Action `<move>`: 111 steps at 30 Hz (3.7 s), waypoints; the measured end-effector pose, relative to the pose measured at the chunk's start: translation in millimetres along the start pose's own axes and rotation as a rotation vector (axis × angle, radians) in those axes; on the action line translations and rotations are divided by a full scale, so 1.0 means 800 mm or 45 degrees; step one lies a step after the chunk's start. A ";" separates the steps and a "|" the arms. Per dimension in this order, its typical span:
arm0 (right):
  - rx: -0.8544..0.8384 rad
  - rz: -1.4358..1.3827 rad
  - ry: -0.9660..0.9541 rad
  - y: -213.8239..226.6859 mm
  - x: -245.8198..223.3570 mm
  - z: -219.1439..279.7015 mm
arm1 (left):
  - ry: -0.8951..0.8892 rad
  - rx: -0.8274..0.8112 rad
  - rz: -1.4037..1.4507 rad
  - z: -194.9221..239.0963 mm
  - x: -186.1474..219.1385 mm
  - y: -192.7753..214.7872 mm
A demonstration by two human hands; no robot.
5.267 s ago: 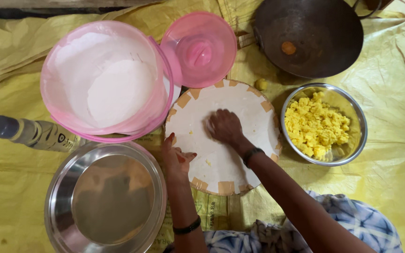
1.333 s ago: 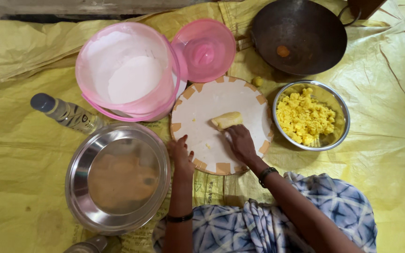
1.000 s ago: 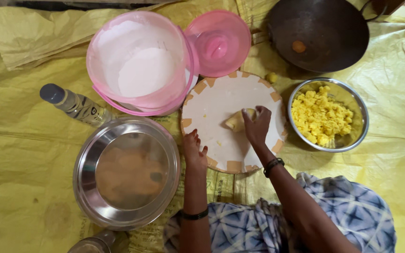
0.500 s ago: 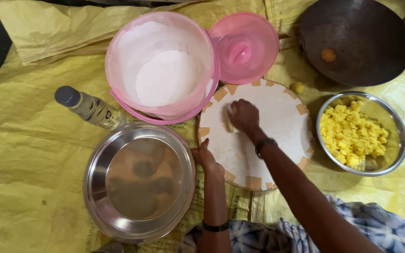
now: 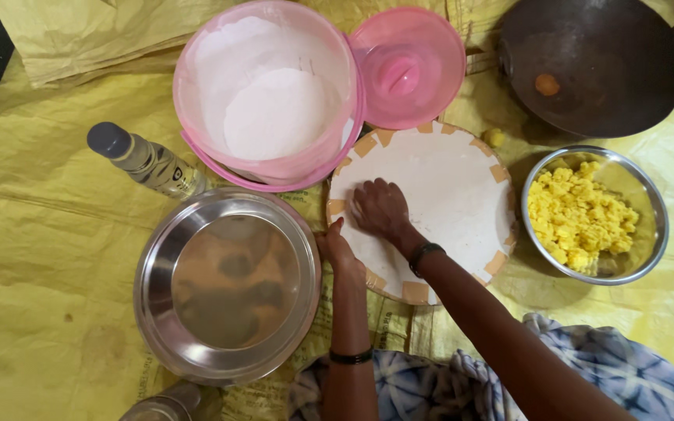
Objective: The person kneads and shapes a yellow dough-like mixture on a flat board. They add a white powder from a pink container and continue to mix and roll the dough into a cylindrical shape.
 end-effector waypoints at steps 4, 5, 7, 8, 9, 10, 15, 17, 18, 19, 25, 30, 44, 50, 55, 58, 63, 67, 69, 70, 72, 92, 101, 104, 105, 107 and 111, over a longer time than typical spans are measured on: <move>-0.021 -0.010 0.128 0.019 -0.027 0.039 | 0.004 -0.054 0.045 -0.012 -0.008 0.004; -0.046 -0.010 0.150 0.020 -0.033 0.047 | 0.022 -0.070 0.057 -0.017 -0.013 0.005; -0.064 -0.015 0.220 0.022 -0.042 0.068 | 0.103 -0.111 0.132 -0.024 -0.023 0.006; -0.056 -0.021 0.268 0.022 -0.045 0.081 | 0.142 -0.131 0.169 -0.026 -0.028 0.007; -0.046 -0.025 0.317 0.022 -0.048 0.091 | 0.173 -0.091 0.104 -0.029 -0.029 0.013; -0.010 -0.030 0.373 0.022 -0.050 0.103 | 0.204 -0.050 0.039 -0.030 -0.029 0.019; -0.028 0.057 0.564 -0.004 -0.035 0.153 | 0.081 -0.088 -0.046 -0.032 -0.016 0.015; -0.109 0.108 0.596 -0.020 -0.022 0.165 | 0.164 -0.026 -0.124 -0.029 -0.016 0.019; -0.149 0.132 0.613 -0.026 -0.016 0.172 | 0.170 -0.014 -0.135 -0.027 -0.016 0.019; -0.192 0.123 0.602 -0.031 -0.005 0.176 | 0.174 -0.003 -0.148 -0.025 -0.014 0.019; -0.165 0.034 0.384 -0.016 0.059 0.186 | 0.050 0.000 -0.242 -0.025 -0.003 0.007; -0.115 0.035 0.296 -0.016 0.086 0.211 | 0.071 0.013 -0.176 -0.022 -0.001 0.002; 0.401 -0.116 -0.355 0.000 0.066 0.144 | 0.082 -0.052 -0.217 -0.007 0.003 -0.009; 0.332 -0.126 -0.171 0.017 0.117 0.053 | 0.049 -0.103 -0.107 -0.004 0.004 -0.006; 0.218 -0.033 -0.258 0.004 0.155 -0.010 | 0.114 -0.029 -0.232 0.006 0.009 -0.009; 0.099 -0.051 -0.345 -0.002 0.169 -0.023 | 0.100 -0.024 -0.237 0.012 0.010 -0.018; 0.032 0.030 -0.209 -0.003 0.125 0.005 | 0.040 -0.001 -0.292 0.010 0.010 -0.016; -0.060 0.013 -0.061 0.006 0.069 0.062 | 0.044 -0.024 -0.305 0.003 0.005 -0.018; -0.158 0.020 -0.037 0.011 0.049 0.090 | 0.092 -0.037 -0.275 -0.002 0.002 -0.014; -0.246 0.006 -0.008 0.011 0.041 0.100 | 0.122 -0.030 -0.277 -0.005 0.001 -0.012; -0.422 -0.027 0.055 0.009 0.033 0.119 | 0.148 -0.025 -0.279 -0.009 0.000 -0.008; 0.516 -0.684 -0.206 0.017 0.066 0.099 | 0.170 -0.182 0.063 -0.031 -0.021 0.012; 0.010 -0.372 -0.158 0.006 0.064 -0.066 | 0.294 -0.007 -0.184 -0.003 -0.004 0.014; -0.191 -0.218 -0.219 -0.025 0.041 -0.089 | 0.329 -0.009 -0.240 -0.004 0.003 0.016; -0.266 -0.142 -0.205 -0.036 0.030 -0.088 | 0.335 -0.009 -0.254 -0.007 0.003 0.016; -0.141 -0.053 -0.023 -0.035 -0.001 -0.067 | 0.347 -0.010 -0.284 -0.013 0.005 0.018; -0.012 0.054 0.268 -0.029 -0.042 -0.008 | 0.302 -0.107 -0.206 -0.018 0.003 0.018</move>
Point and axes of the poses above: each hand's wrist, its own z-axis away from the middle knuckle, its own y-axis out of the back of the hand, x = y × z, the point moved 8 cm from there along -z, towards the middle knuckle, and after that the axes turned 15 degrees about -x, right-handed, at the moved point
